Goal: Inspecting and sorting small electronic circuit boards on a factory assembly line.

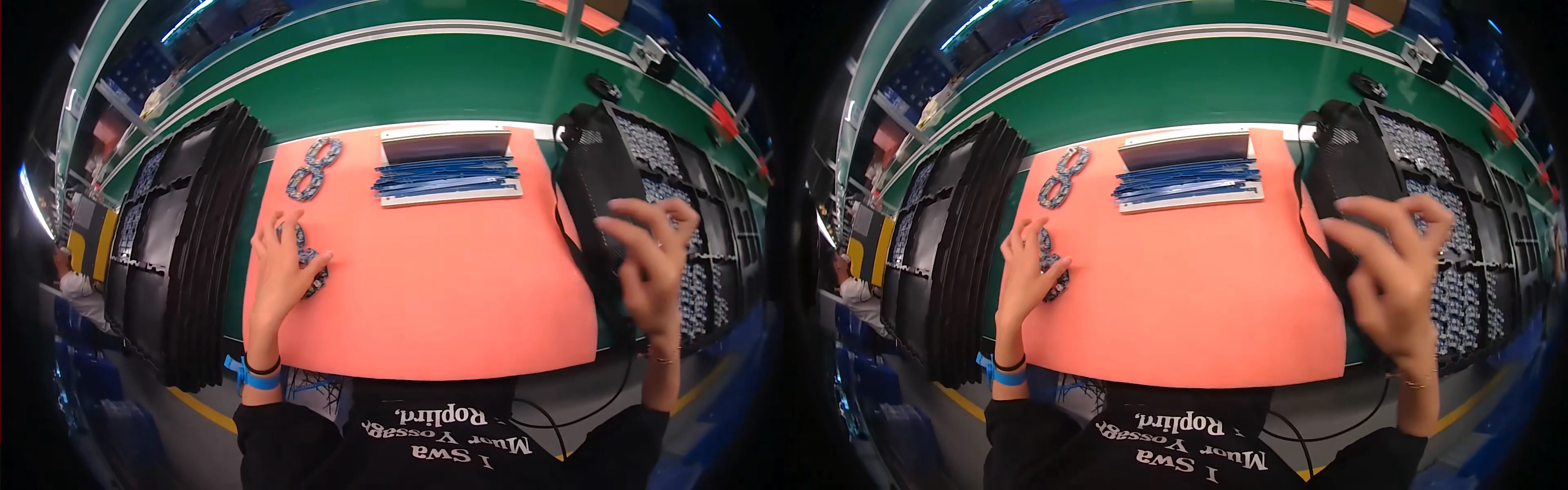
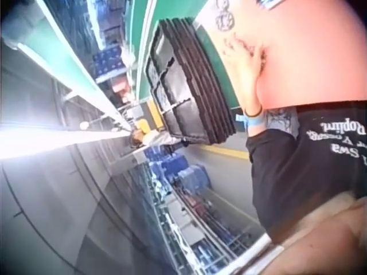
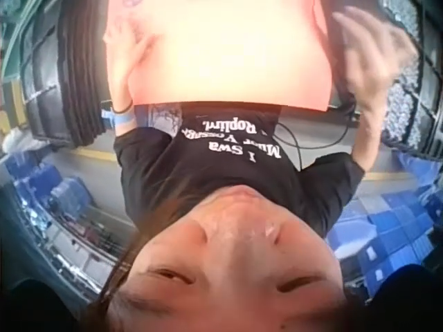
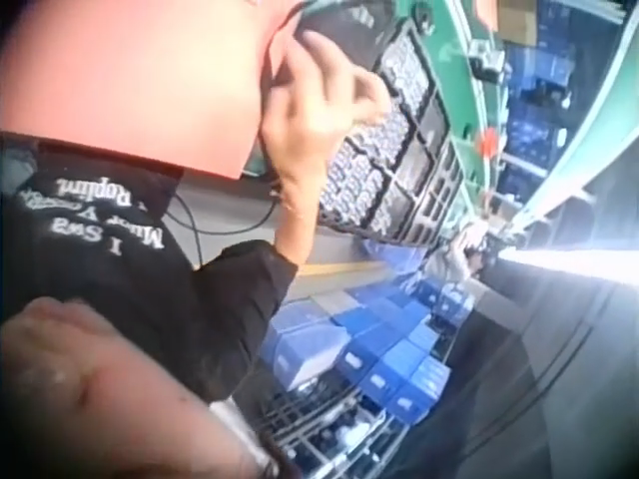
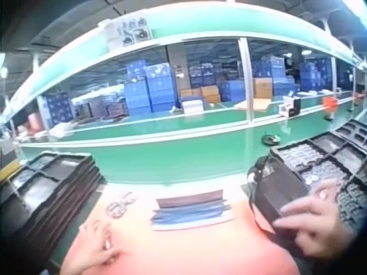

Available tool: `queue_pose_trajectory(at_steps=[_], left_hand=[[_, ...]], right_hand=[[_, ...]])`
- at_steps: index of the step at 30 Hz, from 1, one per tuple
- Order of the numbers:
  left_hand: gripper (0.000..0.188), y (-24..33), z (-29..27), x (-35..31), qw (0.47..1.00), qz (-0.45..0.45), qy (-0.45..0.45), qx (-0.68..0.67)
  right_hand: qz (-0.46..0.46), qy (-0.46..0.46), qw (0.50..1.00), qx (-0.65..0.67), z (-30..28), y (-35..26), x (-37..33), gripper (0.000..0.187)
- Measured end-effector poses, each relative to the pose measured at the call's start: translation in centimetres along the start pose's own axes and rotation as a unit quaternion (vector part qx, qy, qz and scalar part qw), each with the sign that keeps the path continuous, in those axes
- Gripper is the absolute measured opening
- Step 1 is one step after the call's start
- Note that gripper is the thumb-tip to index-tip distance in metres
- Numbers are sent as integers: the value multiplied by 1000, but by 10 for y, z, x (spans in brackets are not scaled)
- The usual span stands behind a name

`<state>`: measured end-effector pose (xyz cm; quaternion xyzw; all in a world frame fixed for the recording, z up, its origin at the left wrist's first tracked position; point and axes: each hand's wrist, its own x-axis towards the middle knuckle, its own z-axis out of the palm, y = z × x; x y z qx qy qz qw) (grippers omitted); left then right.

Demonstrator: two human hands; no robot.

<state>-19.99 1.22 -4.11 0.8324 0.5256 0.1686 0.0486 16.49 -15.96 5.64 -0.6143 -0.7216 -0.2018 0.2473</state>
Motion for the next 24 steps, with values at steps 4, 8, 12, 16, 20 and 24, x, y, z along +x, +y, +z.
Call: queue_pose_trajectory(at_steps=[4,8,12,16,20,24], left_hand=[[76,-15,-16,-10,998,-52,8,28],[82,-31,-14,-4,993,-45,-48,-97],[70,-28,-15,6,981,8,-109,-159],[19,16,-17,25,860,-69,-149,-484],[15,71,2,42,746,-25,-84,-660],[32,106,14,60,624,-96,-136,-763]], right_hand=[[-54,-76,984,152,48,-29,13,42],[-88,-179,943,267,101,-53,10,42],[-77,-204,923,315,124,-84,10,46],[34,-239,875,420,135,-99,10,59],[286,-141,543,777,139,-96,21,48],[335,-85,609,714,120,-85,27,33]])
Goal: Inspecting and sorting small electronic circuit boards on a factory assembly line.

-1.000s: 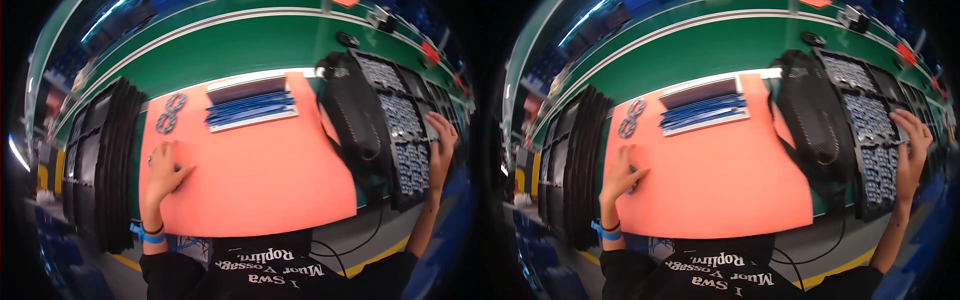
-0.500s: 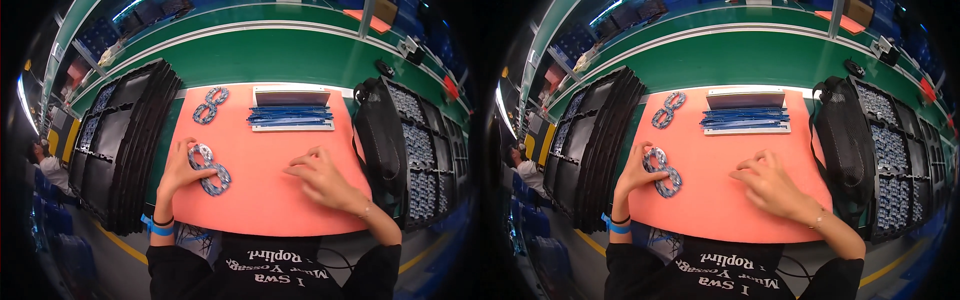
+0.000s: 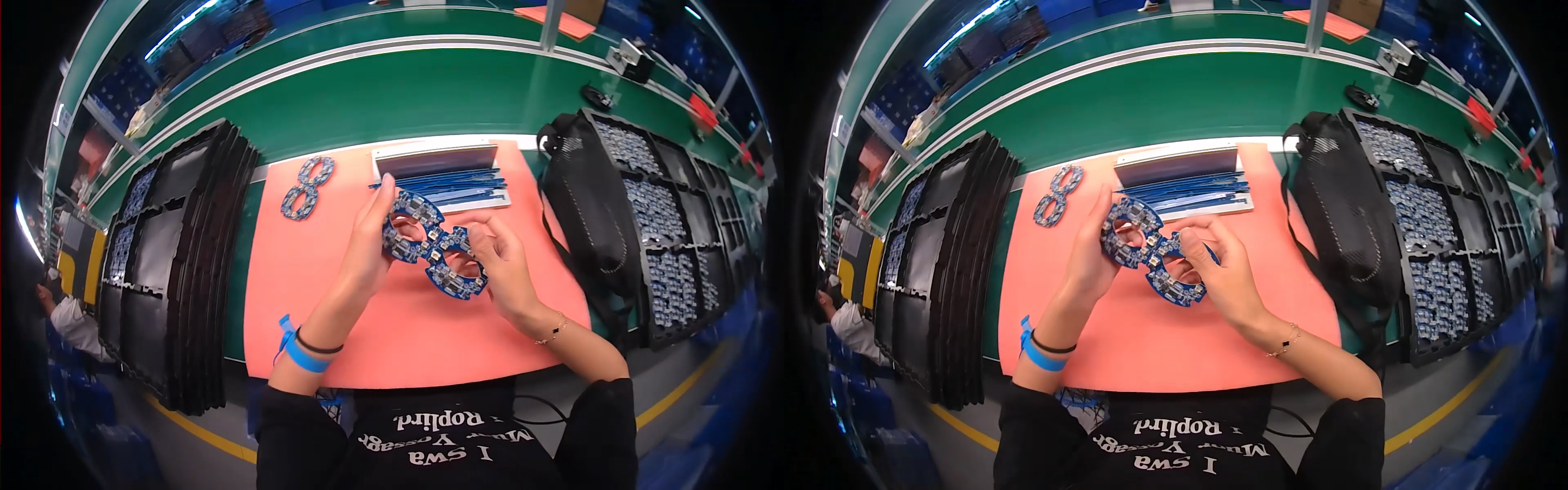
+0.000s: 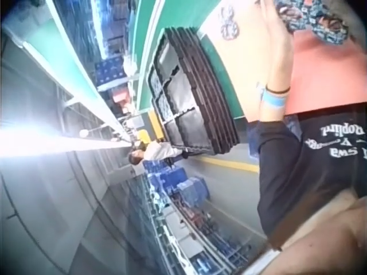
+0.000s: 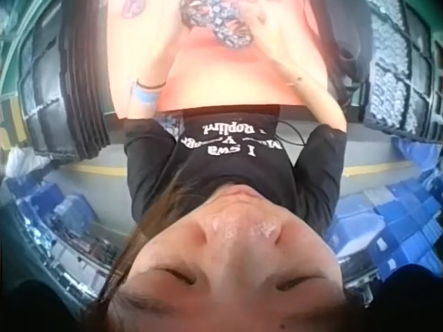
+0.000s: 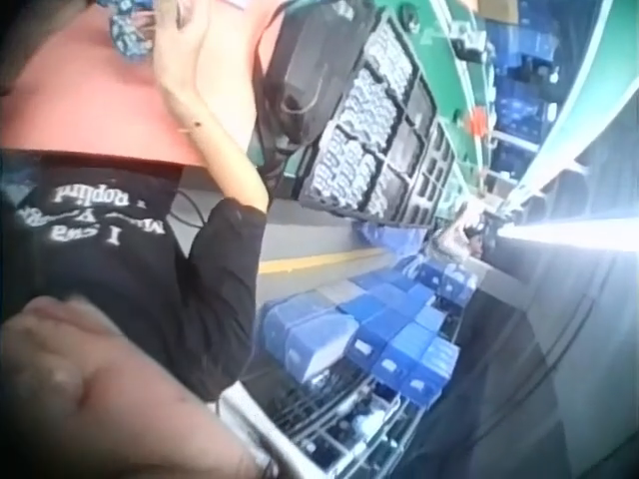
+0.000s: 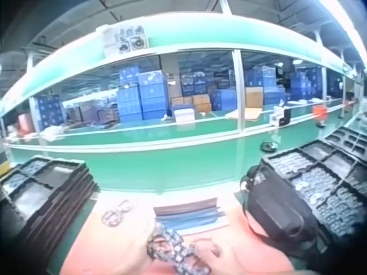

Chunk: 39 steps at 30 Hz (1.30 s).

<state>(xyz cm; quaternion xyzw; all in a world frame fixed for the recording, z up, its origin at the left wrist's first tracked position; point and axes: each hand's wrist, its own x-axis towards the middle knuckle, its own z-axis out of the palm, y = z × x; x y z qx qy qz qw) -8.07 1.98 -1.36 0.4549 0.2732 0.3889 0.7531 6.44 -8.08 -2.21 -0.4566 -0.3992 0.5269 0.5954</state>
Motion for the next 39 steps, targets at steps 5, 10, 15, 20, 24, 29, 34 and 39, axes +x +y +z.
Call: queue_pose_trajectory(at_steps=[5,10,15,20,24,29,34,39], left_hand=[[33,-16,29,31,997,-17,49,52],[34,-26,48,38,996,-17,0,86],[31,-29,67,32,812,317,-23,490],[30,-32,62,34,802,287,-83,517],[26,-28,61,32,820,275,-141,482],[23,-17,64,28,818,280,-174,471],[23,-19,63,29,821,285,-174,464],[24,-31,57,32,801,295,-129,505]], right_hand=[[87,-87,992,-28,-19,3,-8,26],[135,-162,969,-127,-26,-7,-15,25],[113,-108,981,-111,-34,12,-17,22],[84,-130,966,-208,-26,-2,-23,23],[51,-126,952,-274,-24,-2,-28,24],[39,-138,948,-286,-22,-7,-31,27],[60,-116,977,-169,-15,0,-35,32],[207,-119,971,-5,-17,17,-31,24]])
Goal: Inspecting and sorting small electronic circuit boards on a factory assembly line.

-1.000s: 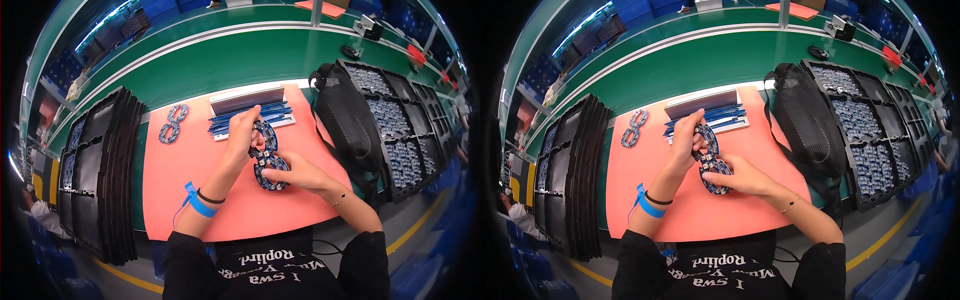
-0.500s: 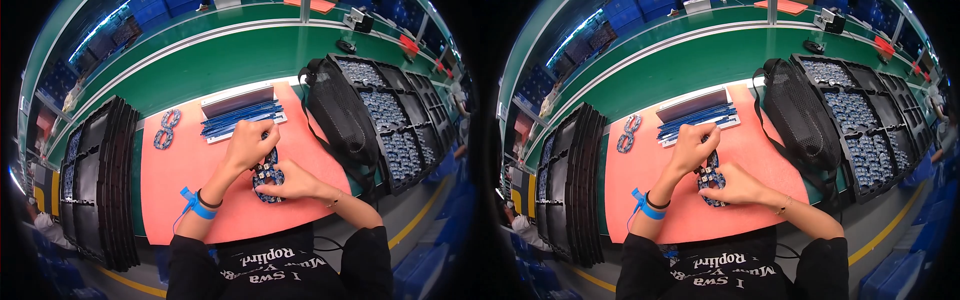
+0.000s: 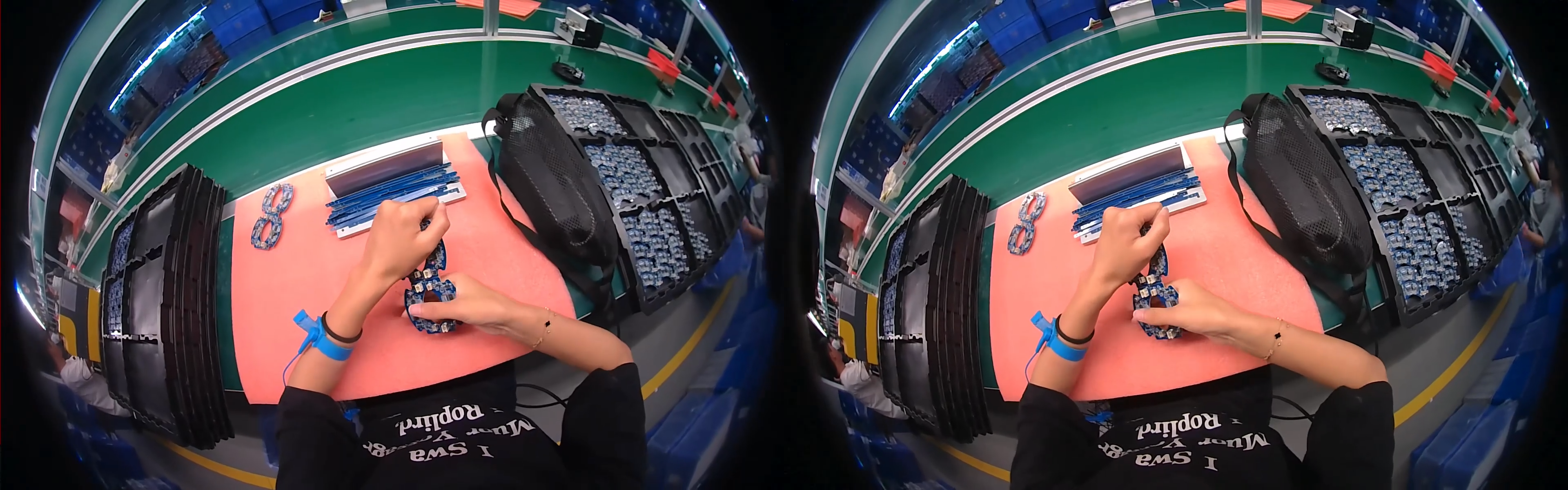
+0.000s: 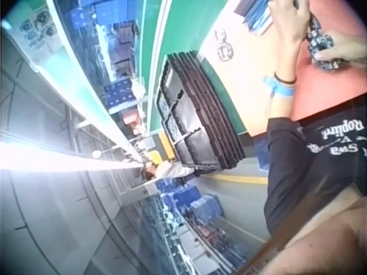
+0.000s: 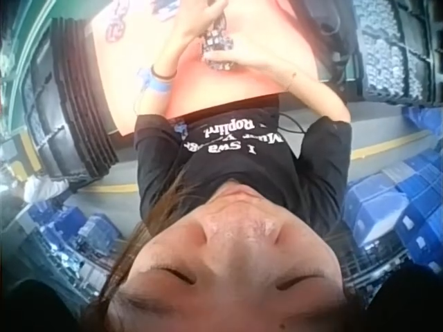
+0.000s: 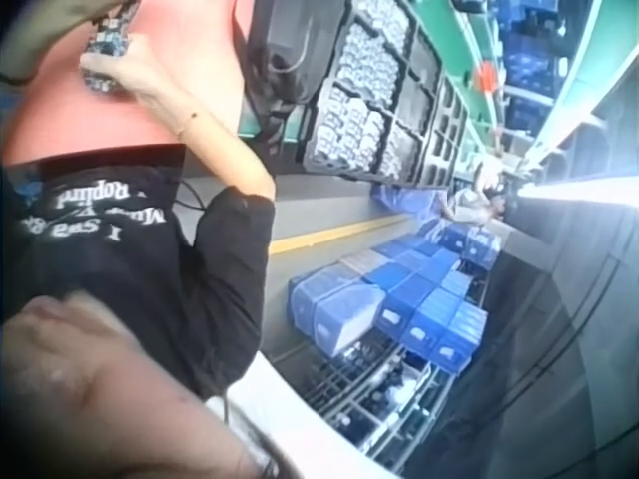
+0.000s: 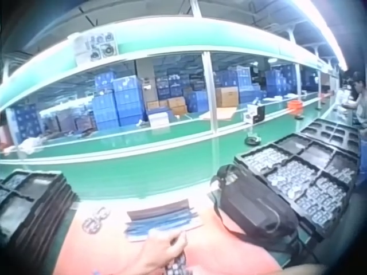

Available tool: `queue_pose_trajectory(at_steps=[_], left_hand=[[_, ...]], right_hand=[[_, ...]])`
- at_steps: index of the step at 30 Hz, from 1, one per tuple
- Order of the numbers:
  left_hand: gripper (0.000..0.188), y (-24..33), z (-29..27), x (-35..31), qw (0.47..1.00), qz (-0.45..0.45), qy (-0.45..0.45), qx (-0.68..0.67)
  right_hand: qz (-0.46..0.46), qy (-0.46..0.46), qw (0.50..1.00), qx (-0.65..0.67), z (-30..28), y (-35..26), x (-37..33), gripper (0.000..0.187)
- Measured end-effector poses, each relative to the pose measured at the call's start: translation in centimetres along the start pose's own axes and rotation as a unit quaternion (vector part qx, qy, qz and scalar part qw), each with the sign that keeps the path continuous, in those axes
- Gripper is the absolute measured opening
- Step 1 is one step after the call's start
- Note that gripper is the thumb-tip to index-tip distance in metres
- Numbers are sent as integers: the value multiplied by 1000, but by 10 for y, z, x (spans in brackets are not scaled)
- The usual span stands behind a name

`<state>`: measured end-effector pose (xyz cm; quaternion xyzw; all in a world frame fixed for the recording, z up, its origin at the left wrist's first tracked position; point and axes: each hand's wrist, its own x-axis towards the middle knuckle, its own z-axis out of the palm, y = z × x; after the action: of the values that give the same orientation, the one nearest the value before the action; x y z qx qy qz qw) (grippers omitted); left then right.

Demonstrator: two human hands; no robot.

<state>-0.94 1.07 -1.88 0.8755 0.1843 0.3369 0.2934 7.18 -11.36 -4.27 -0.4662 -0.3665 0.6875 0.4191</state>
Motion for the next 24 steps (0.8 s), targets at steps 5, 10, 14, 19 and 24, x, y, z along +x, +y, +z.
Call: queue_pose_trajectory(at_steps=[5,10,14,19,24], left_hand=[[24,7,-4,2,998,-23,-49,-43],[31,13,-8,3,993,-21,-63,-100],[31,17,-11,3,991,-17,-78,-108],[33,20,-12,3,989,-17,-89,-121],[33,23,-13,3,987,-29,-92,-125]], right_hand=[[-80,-4,983,-168,2,-1,-1,16],[-69,22,963,-259,9,-16,-13,15],[-80,38,954,-285,12,-23,-20,21],[-73,31,941,-328,10,-26,-25,19],[-90,42,923,-373,6,-29,-27,21]])
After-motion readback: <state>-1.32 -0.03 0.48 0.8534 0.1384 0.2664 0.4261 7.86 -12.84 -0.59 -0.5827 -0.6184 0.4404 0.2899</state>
